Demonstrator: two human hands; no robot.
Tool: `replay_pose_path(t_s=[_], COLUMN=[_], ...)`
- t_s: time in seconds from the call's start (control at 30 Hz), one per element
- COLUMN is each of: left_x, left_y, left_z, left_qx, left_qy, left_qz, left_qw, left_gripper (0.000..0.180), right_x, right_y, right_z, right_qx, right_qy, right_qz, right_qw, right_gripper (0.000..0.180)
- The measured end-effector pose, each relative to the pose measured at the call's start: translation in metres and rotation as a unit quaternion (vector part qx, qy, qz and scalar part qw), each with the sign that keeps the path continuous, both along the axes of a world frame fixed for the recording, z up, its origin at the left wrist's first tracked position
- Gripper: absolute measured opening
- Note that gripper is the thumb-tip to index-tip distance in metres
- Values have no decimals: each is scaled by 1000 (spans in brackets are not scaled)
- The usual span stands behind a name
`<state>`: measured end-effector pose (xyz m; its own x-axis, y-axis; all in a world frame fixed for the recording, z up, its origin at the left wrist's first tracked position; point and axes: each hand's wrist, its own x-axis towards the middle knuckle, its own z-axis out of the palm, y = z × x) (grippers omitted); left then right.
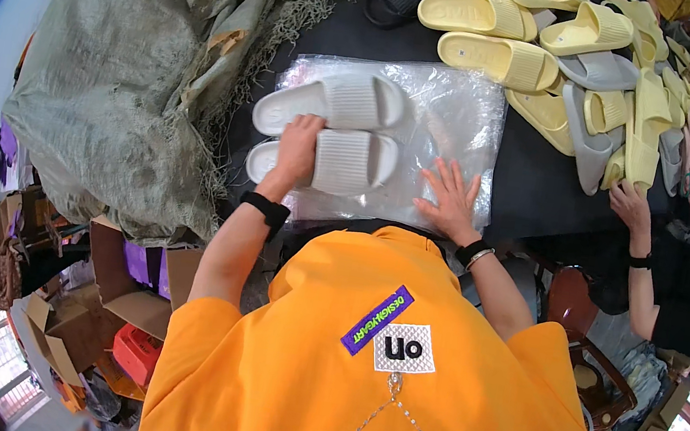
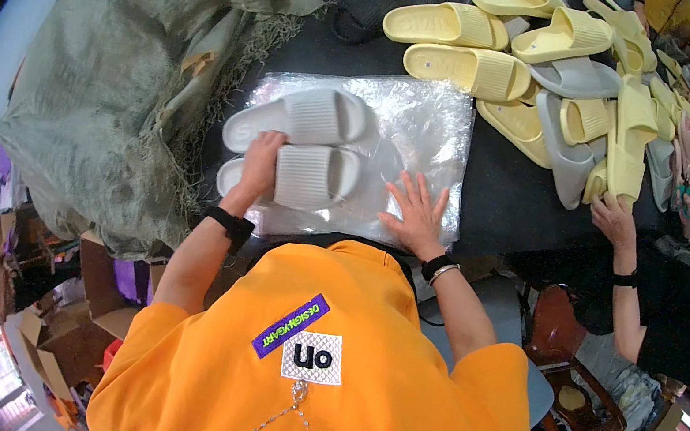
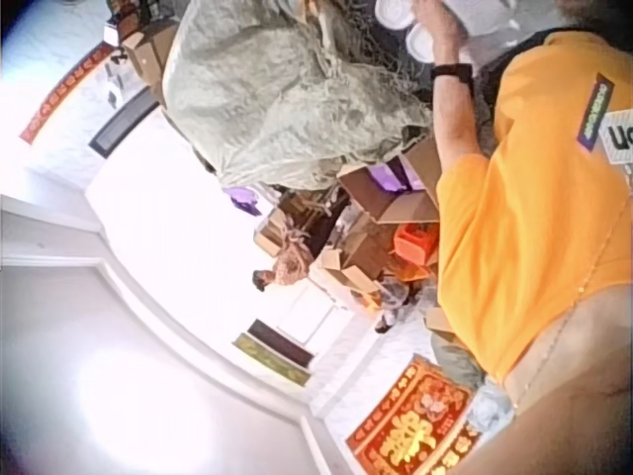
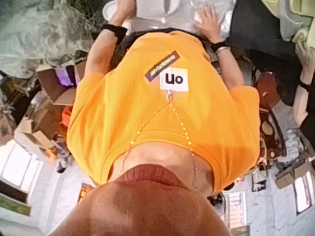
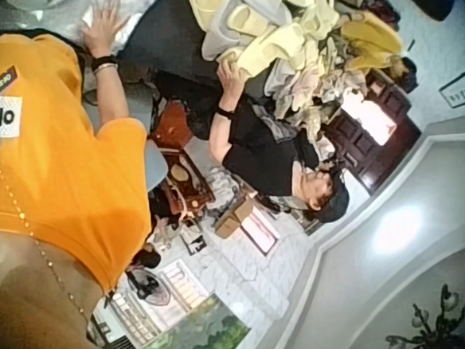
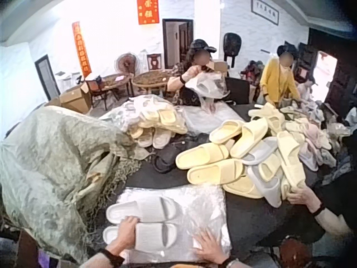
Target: The recorder reaches into a pile of materials, retrieves a pair of yellow slide sandals, and places them into a clear plastic bag on the table.
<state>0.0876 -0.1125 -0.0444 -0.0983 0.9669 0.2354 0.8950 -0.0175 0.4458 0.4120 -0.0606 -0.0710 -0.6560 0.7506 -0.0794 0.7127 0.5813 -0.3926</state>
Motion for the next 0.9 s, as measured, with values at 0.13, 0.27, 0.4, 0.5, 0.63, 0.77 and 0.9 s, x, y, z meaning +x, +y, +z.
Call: replay_pose_path(t_s=[0.13,0.27,0.4,0.5,0.63,0.77,0.9], left_x=[-46,-50,-26,-6,21,54,88], left_y=[-17,-21,-11,3,20,31,39], left_z=[0,9,33,52,52,52,58], left_qx=[-33,-4,26,8,66,37,42], left_qy=[13,-19,-92,-57,-9,48,55], left_qz=[95,166,146,86,17,-62,-142], left_qw=[995,986,985,995,998,996,987], left_gripper=[19,19,17,15,19,20,19], right_x=[-1,0,-2,-7,-17,-27,-49], right_y=[0,0,3,8,10,10,9], right_z=[3,2,9,27,54,75,88], right_qx=[-12,-11,-32,-77,-49,7,62], right_qy=[-9,-12,13,18,287,257,134], right_qz=[-4,-3,-3,-22,-124,-49,18], right_qw=[1000,1000,999,997,949,965,989], right_gripper=[56,56,54,55,56,61,66])
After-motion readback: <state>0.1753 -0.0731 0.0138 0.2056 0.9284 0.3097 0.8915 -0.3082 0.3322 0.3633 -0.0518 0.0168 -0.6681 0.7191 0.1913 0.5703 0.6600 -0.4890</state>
